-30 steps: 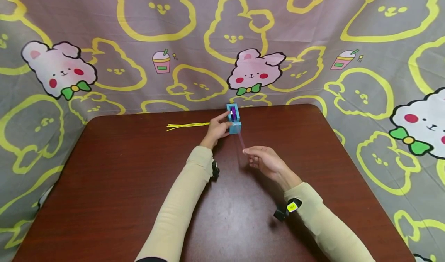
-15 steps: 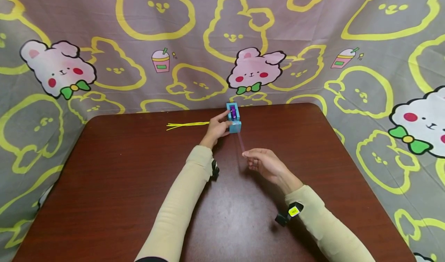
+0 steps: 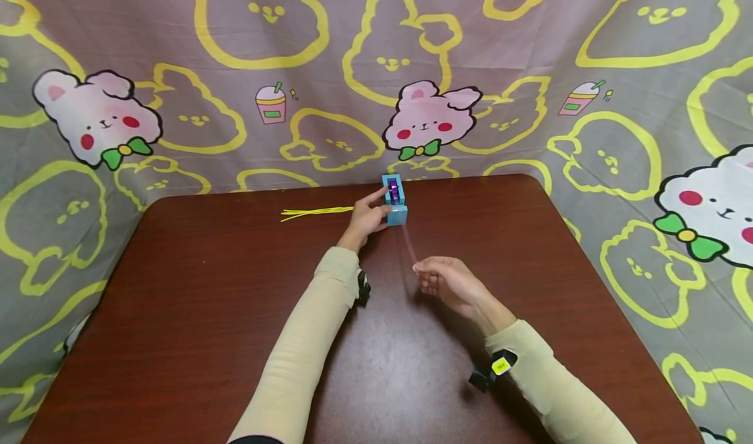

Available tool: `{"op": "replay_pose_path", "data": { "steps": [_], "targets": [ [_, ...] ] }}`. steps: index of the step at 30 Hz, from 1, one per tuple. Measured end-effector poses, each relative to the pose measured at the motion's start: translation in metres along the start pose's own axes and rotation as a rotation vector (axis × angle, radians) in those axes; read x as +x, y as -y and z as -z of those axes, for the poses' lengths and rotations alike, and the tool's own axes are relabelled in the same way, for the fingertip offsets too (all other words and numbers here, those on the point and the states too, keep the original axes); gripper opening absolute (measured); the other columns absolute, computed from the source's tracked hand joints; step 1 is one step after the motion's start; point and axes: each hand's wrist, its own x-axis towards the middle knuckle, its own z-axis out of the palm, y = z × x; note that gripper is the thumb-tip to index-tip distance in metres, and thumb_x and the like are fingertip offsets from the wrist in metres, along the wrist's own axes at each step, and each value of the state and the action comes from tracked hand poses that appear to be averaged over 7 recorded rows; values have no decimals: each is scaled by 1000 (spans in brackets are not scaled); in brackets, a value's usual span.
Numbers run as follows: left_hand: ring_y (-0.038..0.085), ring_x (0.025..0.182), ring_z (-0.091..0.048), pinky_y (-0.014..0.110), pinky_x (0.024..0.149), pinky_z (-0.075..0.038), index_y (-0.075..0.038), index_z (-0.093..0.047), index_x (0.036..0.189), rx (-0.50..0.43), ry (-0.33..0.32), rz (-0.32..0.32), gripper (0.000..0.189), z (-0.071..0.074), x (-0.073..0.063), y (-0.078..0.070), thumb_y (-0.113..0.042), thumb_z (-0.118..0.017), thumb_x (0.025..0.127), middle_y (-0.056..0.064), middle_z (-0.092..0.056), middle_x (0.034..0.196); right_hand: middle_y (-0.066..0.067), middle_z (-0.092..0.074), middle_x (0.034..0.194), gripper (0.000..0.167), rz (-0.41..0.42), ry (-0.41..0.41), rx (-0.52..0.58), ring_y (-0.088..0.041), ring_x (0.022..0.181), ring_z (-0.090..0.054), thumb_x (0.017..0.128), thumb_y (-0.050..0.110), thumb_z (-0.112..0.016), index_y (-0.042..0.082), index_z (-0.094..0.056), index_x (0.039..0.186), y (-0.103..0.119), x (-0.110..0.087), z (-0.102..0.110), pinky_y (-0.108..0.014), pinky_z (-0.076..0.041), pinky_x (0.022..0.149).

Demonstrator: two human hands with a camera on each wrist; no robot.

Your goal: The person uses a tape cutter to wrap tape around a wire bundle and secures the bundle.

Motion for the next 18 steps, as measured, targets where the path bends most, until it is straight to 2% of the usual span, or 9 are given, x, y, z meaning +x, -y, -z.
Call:
{"op": "replay_pose_path", "data": {
  "steps": [7,18],
  "targets": [
    [25,116,-59,42,91,-54,-32,-55,146,2,-2,-3,51,0,-1,0,-14,-64,99,10,-53,142,1,-54,69,20,-8,3,-18,-14,66,-53,95,8,-58,9,-69,79,0,-6,-1,-29,-47,71],
    [26,117,-58,42,92,-54,-33,-56,145,-8,-8,-5,51,-1,-1,1,-13,-63,99,9,-51,145,3,-54,69,24,-4,36,-4,-12,66,-53,97,8,-56,14,-71,79,-2,-11,-4,-28,-47,70]
  ]
}}
